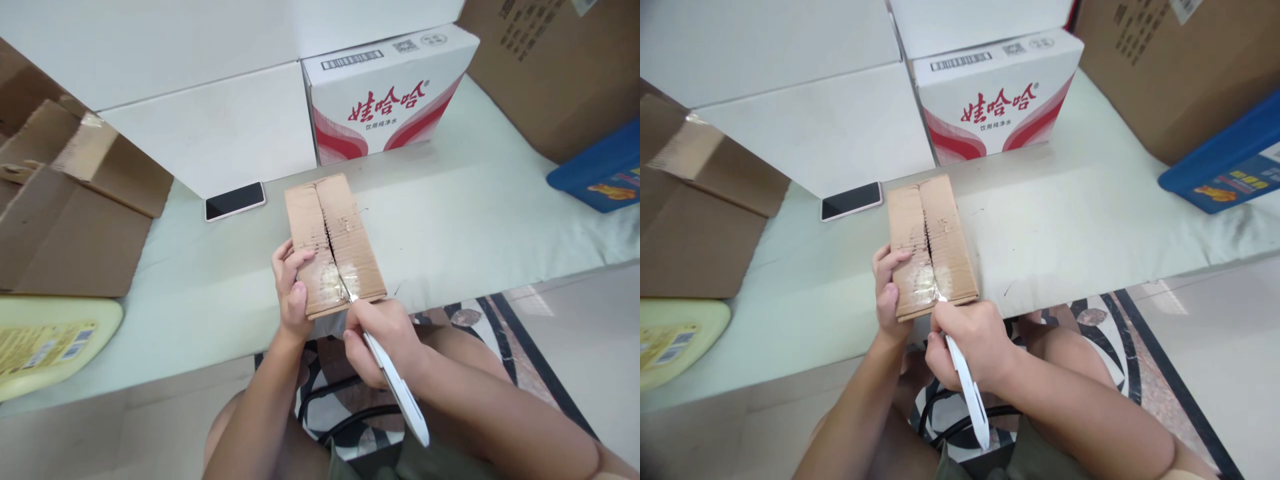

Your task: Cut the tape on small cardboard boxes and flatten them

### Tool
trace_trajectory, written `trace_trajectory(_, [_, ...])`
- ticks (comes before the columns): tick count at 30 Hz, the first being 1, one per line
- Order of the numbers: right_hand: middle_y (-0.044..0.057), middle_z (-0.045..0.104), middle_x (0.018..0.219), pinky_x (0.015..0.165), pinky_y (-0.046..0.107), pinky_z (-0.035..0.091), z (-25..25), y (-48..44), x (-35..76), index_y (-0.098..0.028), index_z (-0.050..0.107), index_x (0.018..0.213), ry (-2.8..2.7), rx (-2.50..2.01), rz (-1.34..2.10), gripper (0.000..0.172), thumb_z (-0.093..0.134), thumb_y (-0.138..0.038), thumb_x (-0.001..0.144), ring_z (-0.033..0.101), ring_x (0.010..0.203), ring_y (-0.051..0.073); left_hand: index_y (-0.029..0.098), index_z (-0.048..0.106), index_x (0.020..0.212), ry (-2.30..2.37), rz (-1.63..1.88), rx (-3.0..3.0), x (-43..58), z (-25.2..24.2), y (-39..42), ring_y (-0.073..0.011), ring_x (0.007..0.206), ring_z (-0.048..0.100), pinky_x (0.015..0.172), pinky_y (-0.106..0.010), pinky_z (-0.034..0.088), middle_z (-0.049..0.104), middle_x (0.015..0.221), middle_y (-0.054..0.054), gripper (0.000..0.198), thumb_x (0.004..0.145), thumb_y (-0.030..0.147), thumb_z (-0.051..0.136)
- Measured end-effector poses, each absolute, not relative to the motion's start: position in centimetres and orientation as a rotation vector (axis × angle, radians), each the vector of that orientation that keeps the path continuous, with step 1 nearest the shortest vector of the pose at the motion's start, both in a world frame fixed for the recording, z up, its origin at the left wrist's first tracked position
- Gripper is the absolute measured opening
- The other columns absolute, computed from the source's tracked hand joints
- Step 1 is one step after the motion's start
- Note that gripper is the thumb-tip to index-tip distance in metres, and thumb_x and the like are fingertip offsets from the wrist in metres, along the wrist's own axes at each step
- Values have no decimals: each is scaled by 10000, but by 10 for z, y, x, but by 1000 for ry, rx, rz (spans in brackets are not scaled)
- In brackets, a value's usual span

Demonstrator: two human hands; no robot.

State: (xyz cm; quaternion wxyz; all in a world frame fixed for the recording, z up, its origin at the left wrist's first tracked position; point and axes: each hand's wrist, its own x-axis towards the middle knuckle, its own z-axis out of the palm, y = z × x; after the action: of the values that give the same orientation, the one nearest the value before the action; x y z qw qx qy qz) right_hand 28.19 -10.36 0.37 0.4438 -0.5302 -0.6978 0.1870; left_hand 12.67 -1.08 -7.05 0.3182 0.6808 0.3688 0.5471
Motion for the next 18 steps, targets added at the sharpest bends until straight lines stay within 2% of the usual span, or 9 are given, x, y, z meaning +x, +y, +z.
trace_trajectory(7, [-52, 500, 467, 453, 248, 319, 3, -104, 281, -244, 423, 689, -1737, -1316, 441, 130, 499, -164, 758, 439, 395, 102, 270, 671, 1205, 1006, 1422, 1792, 127, -72, -11, -331, 1404, 500, 1158, -505, 449, 530, 1397, -98, 505, 992, 596, 351])
trace_trajectory(18, [-53, 519, 480, 453, 240, 319, -3, -101, 280, -229, 463, 681, -1738, -1259, 382, 108, 499, -175, 767, 439, 398, 88, 311, 684, 1218, 941, 1453, 1760, 128, -76, -10, -304, 1391, 510, 1152, -459, 445, 524, 1406, -63, 462, 995, 580, 382])
